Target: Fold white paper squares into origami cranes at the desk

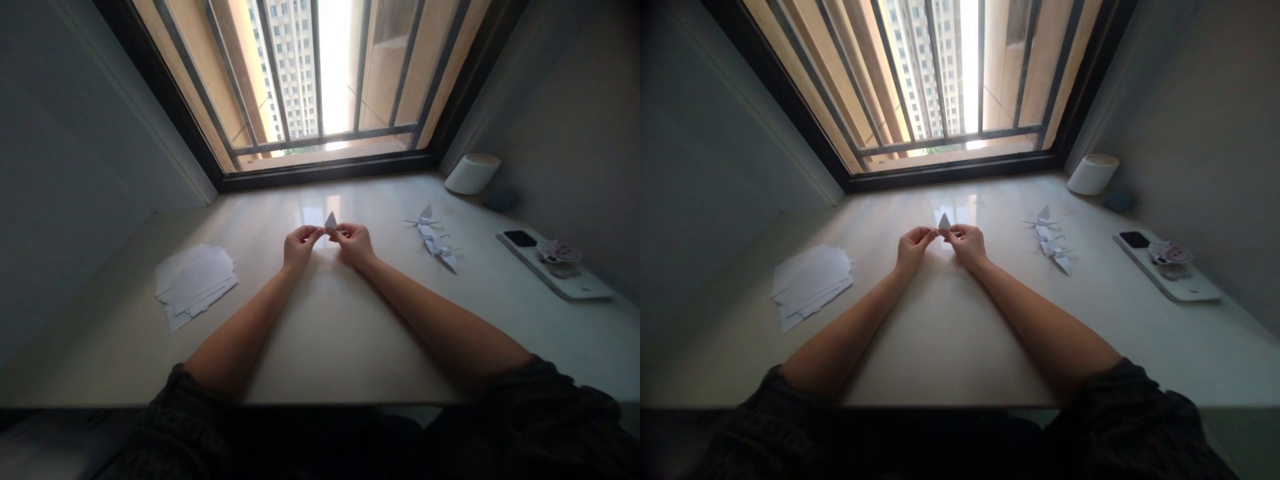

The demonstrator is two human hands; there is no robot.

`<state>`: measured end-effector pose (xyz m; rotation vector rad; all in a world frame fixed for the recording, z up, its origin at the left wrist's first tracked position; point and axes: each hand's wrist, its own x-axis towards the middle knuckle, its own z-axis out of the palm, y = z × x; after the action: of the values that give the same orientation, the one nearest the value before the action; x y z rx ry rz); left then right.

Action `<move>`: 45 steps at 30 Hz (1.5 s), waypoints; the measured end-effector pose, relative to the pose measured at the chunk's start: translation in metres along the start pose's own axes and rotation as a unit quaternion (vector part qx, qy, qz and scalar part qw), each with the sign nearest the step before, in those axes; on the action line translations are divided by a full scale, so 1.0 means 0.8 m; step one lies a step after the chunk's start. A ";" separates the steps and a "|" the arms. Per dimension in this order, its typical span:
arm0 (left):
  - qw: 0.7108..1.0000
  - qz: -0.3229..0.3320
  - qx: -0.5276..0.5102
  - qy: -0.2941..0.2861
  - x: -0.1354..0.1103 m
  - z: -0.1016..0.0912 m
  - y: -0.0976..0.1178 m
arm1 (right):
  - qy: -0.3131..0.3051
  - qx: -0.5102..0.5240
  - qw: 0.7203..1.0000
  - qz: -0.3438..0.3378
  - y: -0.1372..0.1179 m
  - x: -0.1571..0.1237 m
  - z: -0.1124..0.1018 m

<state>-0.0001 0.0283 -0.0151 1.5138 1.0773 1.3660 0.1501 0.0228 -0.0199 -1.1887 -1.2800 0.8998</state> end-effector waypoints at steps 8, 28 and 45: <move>1.000 -0.011 -0.019 -0.007 0.001 0.000 -0.001 | -0.034 0.025 0.999 0.000 -0.002 0.000 -0.002; 0.999 -0.012 0.044 0.005 0.003 -0.002 0.000 | -0.027 0.056 0.998 0.019 0.003 -0.001 0.004; 0.992 -0.023 0.101 0.067 0.001 -0.001 -0.004 | 0.047 -0.012 0.997 -0.057 -0.003 -0.003 0.000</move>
<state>-0.0009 0.0300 -0.0175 1.5477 1.3610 1.3752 0.1499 0.0202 -0.0181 -1.1524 -1.2716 0.7384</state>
